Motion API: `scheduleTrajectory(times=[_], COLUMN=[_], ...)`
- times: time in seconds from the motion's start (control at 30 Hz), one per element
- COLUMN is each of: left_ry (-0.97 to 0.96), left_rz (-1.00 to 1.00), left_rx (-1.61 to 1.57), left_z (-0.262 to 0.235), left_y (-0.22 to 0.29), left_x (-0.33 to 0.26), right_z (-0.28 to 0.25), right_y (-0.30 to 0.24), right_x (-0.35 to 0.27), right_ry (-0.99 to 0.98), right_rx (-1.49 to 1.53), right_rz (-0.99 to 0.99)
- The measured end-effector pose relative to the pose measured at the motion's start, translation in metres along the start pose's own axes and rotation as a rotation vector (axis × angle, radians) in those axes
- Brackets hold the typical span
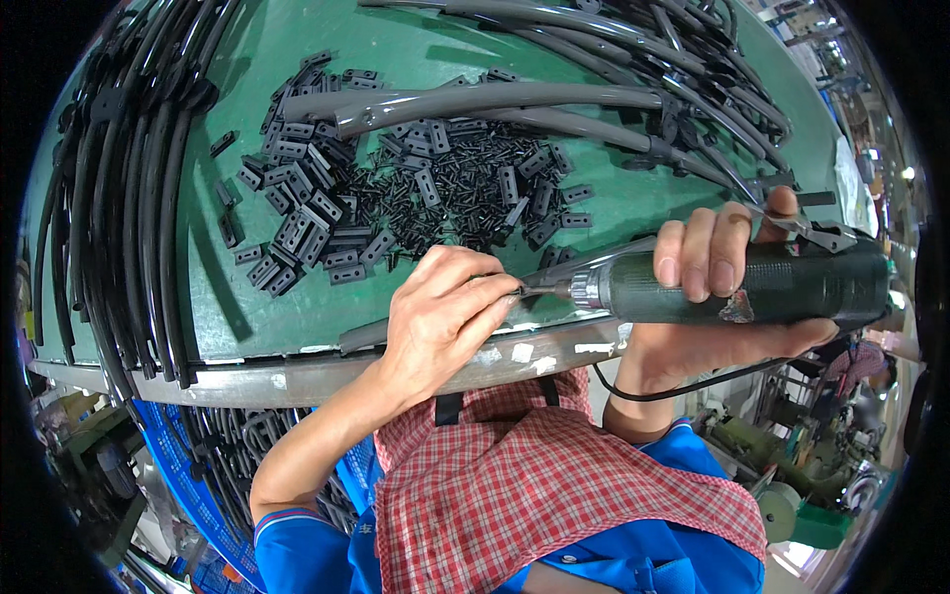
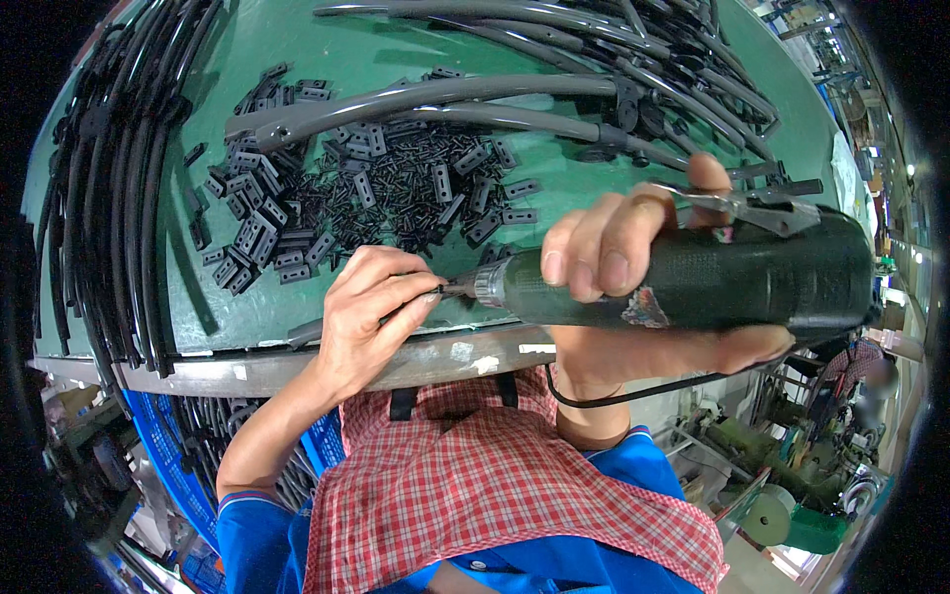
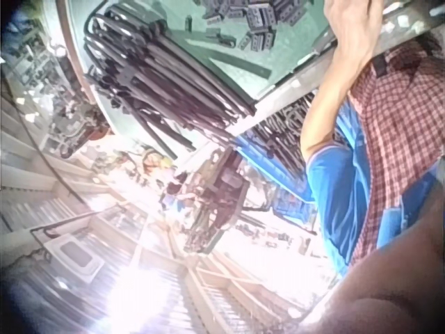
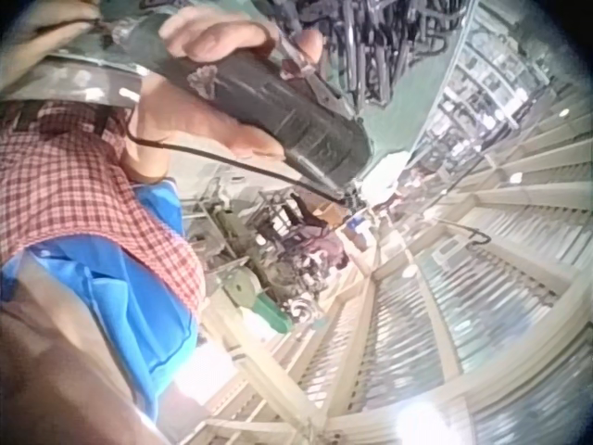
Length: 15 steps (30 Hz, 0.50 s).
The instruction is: The person repeatedly picks up black cables and small black plastic clips from a green workbench, uses a handheld power tool to attach the clips to the cables, and places the assembled units into a blue basket. The process is continuous and repetitive throughout the clip.
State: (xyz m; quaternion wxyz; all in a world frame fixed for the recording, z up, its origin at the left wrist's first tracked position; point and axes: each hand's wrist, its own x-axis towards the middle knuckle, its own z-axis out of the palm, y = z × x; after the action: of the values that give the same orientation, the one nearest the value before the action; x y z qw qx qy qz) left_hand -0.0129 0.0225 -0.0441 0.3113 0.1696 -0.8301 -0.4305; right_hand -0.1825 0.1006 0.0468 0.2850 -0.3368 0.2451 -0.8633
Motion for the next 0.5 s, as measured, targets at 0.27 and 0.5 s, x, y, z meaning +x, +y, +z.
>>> scheduleTrajectory(times=[0.27, 0.5], left_ry=[-0.014, -0.027], left_rz=[0.084, 0.163], left_rx=[0.009, -0.016], left_z=[0.002, -0.003], left_y=[-0.001, -0.003], left_x=[-0.001, -0.003], right_z=[-0.006, -0.019], right_y=[0.002, -0.004], right_x=[-0.002, -0.002], right_ry=[0.128, 0.155], right_rx=[0.057, 0.169], right_rz=[0.017, 0.104])
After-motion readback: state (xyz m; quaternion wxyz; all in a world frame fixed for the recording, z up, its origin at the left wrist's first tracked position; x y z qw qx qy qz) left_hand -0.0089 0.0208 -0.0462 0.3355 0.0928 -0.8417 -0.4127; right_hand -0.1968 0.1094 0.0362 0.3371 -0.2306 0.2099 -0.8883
